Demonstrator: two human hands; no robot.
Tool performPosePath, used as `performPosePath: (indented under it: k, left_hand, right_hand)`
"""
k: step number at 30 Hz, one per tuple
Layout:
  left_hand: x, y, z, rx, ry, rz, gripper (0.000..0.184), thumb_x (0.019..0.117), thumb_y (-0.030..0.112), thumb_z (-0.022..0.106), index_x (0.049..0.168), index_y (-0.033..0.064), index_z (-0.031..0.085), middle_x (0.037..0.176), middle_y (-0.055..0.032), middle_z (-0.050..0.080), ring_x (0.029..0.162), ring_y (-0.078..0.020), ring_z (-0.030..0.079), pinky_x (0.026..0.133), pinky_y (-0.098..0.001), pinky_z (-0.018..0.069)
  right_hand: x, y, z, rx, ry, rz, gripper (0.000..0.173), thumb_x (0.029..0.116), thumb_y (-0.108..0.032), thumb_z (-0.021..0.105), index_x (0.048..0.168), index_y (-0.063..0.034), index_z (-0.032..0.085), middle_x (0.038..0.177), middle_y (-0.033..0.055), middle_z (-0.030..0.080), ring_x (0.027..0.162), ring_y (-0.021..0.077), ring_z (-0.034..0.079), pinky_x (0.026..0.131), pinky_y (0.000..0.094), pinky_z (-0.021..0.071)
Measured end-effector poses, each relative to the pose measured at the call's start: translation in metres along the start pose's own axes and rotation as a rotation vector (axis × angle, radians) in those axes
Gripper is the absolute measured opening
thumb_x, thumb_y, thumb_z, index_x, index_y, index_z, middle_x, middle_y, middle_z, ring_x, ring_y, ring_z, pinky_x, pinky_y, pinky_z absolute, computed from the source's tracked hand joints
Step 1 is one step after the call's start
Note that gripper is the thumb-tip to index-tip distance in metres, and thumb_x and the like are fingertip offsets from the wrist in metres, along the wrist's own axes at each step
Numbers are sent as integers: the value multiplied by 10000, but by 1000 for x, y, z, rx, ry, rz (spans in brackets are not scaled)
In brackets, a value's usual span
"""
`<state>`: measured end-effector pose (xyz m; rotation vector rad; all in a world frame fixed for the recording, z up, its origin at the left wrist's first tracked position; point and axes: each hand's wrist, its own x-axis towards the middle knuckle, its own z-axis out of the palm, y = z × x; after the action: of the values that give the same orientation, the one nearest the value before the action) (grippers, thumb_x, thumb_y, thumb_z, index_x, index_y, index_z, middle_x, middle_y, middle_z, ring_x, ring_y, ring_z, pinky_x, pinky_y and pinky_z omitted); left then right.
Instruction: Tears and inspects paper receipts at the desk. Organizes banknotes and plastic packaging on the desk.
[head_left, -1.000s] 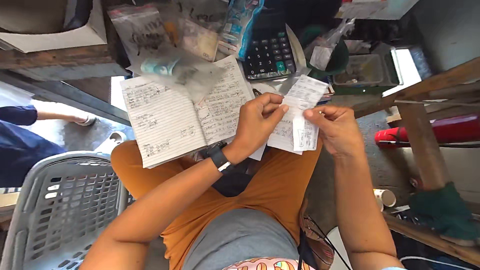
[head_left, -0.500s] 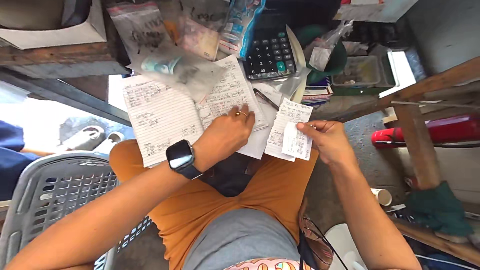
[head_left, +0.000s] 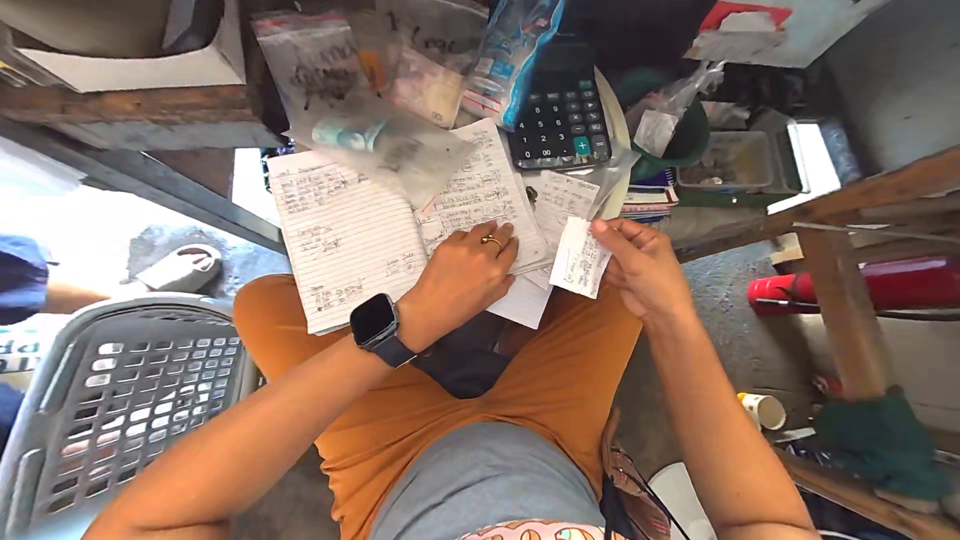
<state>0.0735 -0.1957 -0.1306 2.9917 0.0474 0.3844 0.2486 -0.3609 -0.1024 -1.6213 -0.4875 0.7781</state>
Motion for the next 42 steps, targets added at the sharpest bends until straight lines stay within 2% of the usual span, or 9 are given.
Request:
performPosePath:
  k: [5, 8, 11, 18, 24, 30, 36, 39, 42]
  left_hand:
    - [9, -5, -20, -516, -27, -161, 601, 947, 415, 694, 1323, -50, 630, 1357, -211, 626, 1283, -359, 582, 1043, -544, 471]
    - [29, -2, -43, -1169, 41, -385, 560, 911, 218, 737, 1382, -24, 556, 1199, -82, 697, 1031, -101, 689, 903, -274, 580]
    - [35, 8, -46, -1350, 243, -465, 275, 867, -26, 731, 1128, -17, 645, 888, 0, 722, 739, -48, 695, 707, -223, 611]
    - [23, 15, -26, -1471, 709, -640, 206, 870, -74, 721, 1040, 26, 661, 897, -11, 742, 807, -107, 735, 770, -286, 639]
    - [18, 12, -27, -1329, 679, -647, 184, 881, -49, 724, 1049, 5, 676, 878, 4, 750, 767, -81, 736, 733, -262, 641]
    - [1, 31, -25, -1368, 679, -650, 232, 959, 7, 665, 1189, 18, 633, 915, -37, 723, 744, -99, 716, 708, -281, 632]
    - [-21, -6, -56, -960, 451, -447, 400, 972, -14, 583, 1369, -63, 561, 1248, -146, 688, 1076, -128, 698, 945, -280, 569]
    - [-13, -66, -97, -413, 278, -394, 577, 925, 108, 714, 1454, -17, 520, 1406, -209, 594, 1290, -307, 595, 1078, -482, 486]
    - [17, -98, -96, -192, 95, -482, 498, 913, 293, 764, 1298, -5, 654, 1262, -269, 638, 1183, -450, 615, 968, -651, 479]
  right_hand:
    - [8, -17, -10, -263, -52, -334, 131, 980, -140, 644, 994, -47, 736, 1020, -18, 700, 893, -8, 656, 768, 176, 560]
    - [28, -61, -6, -549, -398, -478, 167, 967, -185, 675, 944, -41, 756, 871, -22, 663, 740, -45, 602, 672, 136, 525]
    - [48, -101, 17, -697, -648, -503, 149, 951, -181, 702, 881, -57, 747, 708, -52, 630, 580, -44, 520, 555, 154, 451]
    - [67, -118, 17, -597, -608, -396, 77, 866, -114, 785, 895, -80, 722, 731, -56, 689, 627, -23, 629, 608, 148, 545]
    - [70, -109, 14, -575, -563, -419, 57, 876, -61, 763, 869, -102, 723, 734, -90, 698, 642, -56, 630, 627, 123, 540]
    - [42, -62, 34, -297, -298, -386, 218, 853, -139, 765, 1047, -62, 702, 865, -44, 698, 745, 18, 664, 692, 223, 595]
    - [34, -17, 30, -195, -120, -307, 48, 916, -90, 746, 916, -109, 702, 742, -105, 680, 579, -54, 578, 541, 133, 501]
    - [35, -15, 26, -420, -187, -341, 126, 983, -153, 679, 935, -36, 685, 775, -37, 641, 605, -29, 553, 575, 162, 493]
    - [31, -20, 35, -492, -252, -292, 125, 987, -110, 678, 999, 12, 702, 913, 66, 680, 668, 63, 600, 629, 254, 539]
